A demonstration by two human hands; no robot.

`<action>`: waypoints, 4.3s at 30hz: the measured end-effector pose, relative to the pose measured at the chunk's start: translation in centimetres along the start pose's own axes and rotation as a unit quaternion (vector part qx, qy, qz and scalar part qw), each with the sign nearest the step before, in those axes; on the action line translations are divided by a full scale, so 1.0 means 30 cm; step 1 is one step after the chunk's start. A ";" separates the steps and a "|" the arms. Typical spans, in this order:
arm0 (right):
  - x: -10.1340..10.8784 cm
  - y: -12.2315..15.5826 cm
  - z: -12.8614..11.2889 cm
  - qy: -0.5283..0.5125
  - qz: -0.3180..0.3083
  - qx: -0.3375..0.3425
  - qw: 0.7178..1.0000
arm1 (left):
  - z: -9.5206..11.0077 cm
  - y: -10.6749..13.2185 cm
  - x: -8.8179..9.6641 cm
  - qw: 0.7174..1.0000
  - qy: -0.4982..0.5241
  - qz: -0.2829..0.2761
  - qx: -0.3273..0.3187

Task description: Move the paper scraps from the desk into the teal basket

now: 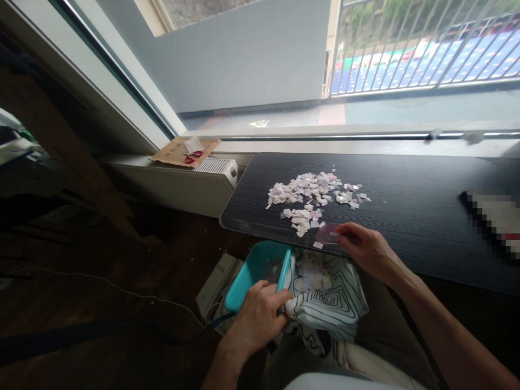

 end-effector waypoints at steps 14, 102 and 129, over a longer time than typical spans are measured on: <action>-0.068 -0.054 -0.103 0.001 -0.011 0.050 0.999 | -0.019 0.020 0.001 1.000 -0.004 0.005 0.022; -0.005 -0.010 -0.055 0.076 0.004 0.010 0.997 | 0.027 -0.019 -0.022 0.999 -0.032 -0.013 -0.041; 0.062 0.011 -0.074 0.123 0.032 0.028 0.992 | 0.060 -0.040 -0.043 0.995 -0.050 -0.045 -0.067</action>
Point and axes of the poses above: each hand's wrist, its own y-axis away from the middle knuckle, its own x-axis out of the back of the hand, z = x × y, the point moved 9 cm from there along -y, towards the middle knuckle, and after that the axes turned 7 degrees about -x, right-handed, at the moved point
